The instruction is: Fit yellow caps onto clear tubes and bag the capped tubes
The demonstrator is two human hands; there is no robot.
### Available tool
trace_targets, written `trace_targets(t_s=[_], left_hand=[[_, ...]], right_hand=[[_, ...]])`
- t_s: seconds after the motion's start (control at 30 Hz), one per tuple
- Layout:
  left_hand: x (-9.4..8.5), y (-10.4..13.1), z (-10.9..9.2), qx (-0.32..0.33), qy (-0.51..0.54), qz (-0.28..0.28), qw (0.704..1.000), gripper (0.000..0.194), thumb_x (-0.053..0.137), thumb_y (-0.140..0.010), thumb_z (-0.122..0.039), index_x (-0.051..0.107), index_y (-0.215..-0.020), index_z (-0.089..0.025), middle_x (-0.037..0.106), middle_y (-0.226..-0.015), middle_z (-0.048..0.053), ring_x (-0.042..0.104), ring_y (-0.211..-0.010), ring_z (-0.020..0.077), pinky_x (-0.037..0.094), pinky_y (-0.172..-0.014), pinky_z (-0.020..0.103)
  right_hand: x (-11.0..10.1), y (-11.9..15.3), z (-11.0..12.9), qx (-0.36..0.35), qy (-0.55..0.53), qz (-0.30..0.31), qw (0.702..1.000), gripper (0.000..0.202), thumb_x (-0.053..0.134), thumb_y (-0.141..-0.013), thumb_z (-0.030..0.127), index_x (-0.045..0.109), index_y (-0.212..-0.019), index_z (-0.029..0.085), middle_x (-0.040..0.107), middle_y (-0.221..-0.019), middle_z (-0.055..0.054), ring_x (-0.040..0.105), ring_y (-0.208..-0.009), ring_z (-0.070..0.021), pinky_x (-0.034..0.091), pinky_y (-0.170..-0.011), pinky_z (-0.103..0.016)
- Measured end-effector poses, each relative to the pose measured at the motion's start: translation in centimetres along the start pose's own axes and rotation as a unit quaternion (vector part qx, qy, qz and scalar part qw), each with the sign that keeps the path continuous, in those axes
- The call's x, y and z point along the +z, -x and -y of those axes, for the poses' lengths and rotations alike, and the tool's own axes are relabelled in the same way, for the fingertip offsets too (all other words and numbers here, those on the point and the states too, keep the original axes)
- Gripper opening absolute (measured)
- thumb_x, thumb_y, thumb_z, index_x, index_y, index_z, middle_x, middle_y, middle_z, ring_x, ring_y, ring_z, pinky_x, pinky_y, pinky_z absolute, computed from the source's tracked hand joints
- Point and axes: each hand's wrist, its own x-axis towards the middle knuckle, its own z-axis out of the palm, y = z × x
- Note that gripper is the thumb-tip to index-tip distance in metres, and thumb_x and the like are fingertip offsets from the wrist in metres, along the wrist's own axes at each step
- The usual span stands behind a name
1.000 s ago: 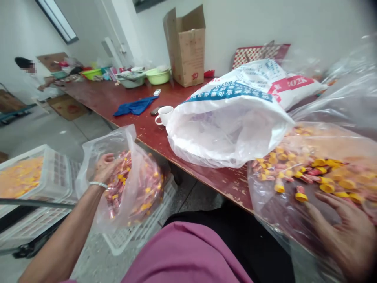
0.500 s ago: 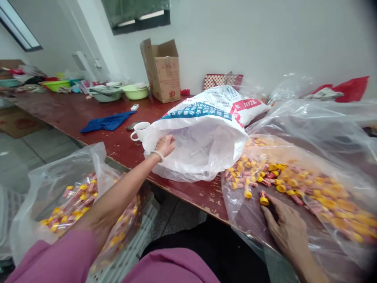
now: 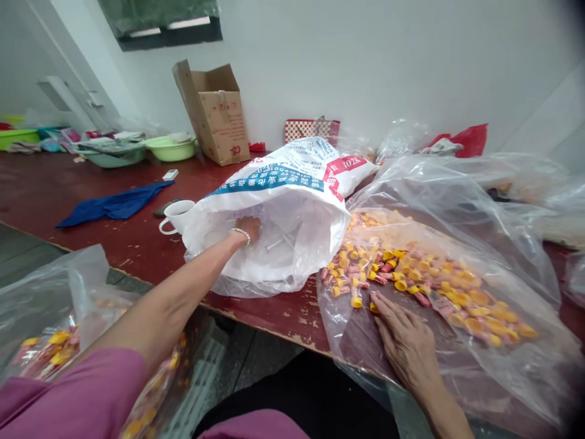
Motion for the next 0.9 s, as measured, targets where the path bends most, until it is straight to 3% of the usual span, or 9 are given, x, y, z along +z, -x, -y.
trace_targets(t_s=[0.13,0.27,0.37,0.43,0.5,0.57,0.67,0.8,0.9], left_hand=[[-0.4,2.4,-0.5,-0.002,0.123,-0.059,0.991,0.029,0.052,-0.087,-0.022,0.058,-0.113,-0.011,0.06,-0.112,0.012,0.056,-0.106,0.0229,0.044,-0.094,0.041],[-1.4,8.2,-2.3,0.049,0.28,-0.069,0.956,0.034,0.048,-0.087,-0.026,0.056,-0.117,-0.013,0.065,-0.103,0.009,0.06,-0.097,0.0184,0.047,-0.084,0.029],[-1.9,13.0,-4.4,0.074,0.488,-0.039,0.869,0.038,0.057,-0.082,-0.034,0.057,-0.113,-0.013,0.066,-0.095,0.008,0.06,-0.09,0.018,0.047,-0.079,0.028],[-1.9,15.7,-6.0,0.078,0.584,0.005,0.808,0.035,0.064,-0.077,-0.033,0.059,-0.106,-0.013,0.065,-0.093,0.008,0.059,-0.087,0.0171,0.046,-0.079,0.028],[-1.7,17.8,-7.5,0.093,0.604,0.053,0.79,0.029,0.065,-0.077,-0.031,0.06,-0.101,-0.014,0.064,-0.092,0.006,0.059,-0.086,0.0161,0.044,-0.08,0.027],[-1.4,19.4,-8.9,0.12,0.584,0.085,0.798,0.026,0.064,-0.079,-0.032,0.062,-0.099,-0.016,0.064,-0.094,0.005,0.058,-0.087,0.0162,0.043,-0.079,0.026],[-1.0,20.8,-10.6,0.161,0.547,0.101,0.815,0.023,0.062,-0.081,-0.033,0.065,-0.097,-0.017,0.064,-0.091,0.004,0.056,-0.083,0.0158,0.042,-0.075,0.025],[-1.0,21.5,-11.9,0.176,0.593,0.13,0.775,0.026,0.062,-0.082,-0.035,0.066,-0.097,-0.014,0.064,-0.089,0.004,0.056,-0.084,0.0172,0.042,-0.075,0.026],[-1.0,21.6,-12.4,0.155,0.636,0.157,0.739,0.03,0.066,-0.078,-0.033,0.065,-0.102,-0.014,0.065,-0.098,0.006,0.057,-0.093,0.0192,0.043,-0.082,0.027]], right_hand=[[0.1,0.1,-0.1,-0.001,-0.029,-0.004,1.0,0.03,0.046,-0.091,0.035,0.062,-0.114,0.024,0.068,-0.104,-0.005,0.058,-0.091,-0.0228,0.044,-0.08,-0.039],[0.0,0.0,-0.3,0.033,-0.113,-0.039,0.992,0.03,0.044,-0.09,0.04,0.062,-0.1,0.018,0.067,-0.094,-0.01,0.061,-0.085,-0.0222,0.048,-0.078,-0.038],[-1.8,-0.6,1.2,0.132,-0.149,-0.065,0.978,0.038,0.043,-0.089,0.047,0.06,-0.104,0.016,0.066,-0.093,-0.011,0.062,-0.077,-0.0211,0.05,-0.071,-0.036],[-4.1,-1.3,3.4,0.154,-0.194,-0.075,0.966,0.035,0.047,-0.088,0.045,0.059,-0.105,0.016,0.066,-0.094,-0.011,0.062,-0.076,-0.0198,0.051,-0.071,-0.035],[-6.4,-2.1,6.4,0.102,-0.281,-0.079,0.951,0.025,0.048,-0.09,0.035,0.059,-0.106,0.019,0.065,-0.099,-0.009,0.062,-0.086,-0.0189,0.051,-0.078,-0.034],[-8.3,-2.9,9.5,0.015,-0.338,-0.077,0.938,0.02,0.048,-0.091,0.024,0.059,-0.107,0.021,0.062,-0.106,-0.008,0.059,-0.101,-0.0188,0.049,-0.089,-0.035],[-9.5,-3.5,12.6,-0.07,-0.358,-0.045,0.93,0.026,0.047,-0.09,0.014,0.058,-0.112,0.021,0.06,-0.108,-0.008,0.057,-0.104,-0.017,0.048,-0.09,-0.033],[-9.7,-3.4,13.2,-0.13,-0.359,0.036,0.923,0.036,0.043,-0.091,0.014,0.05,-0.125,0.023,0.061,-0.113,-0.007,0.057,-0.106,-0.0167,0.048,-0.091,-0.034],[-9.6,-2.8,12.6,-0.071,-0.356,0.035,0.931,0.047,0.052,-0.089,0.026,0.038,-0.135,0.022,0.053,-0.129,-0.009,0.05,-0.118,-0.0202,0.043,-0.099,-0.039]])
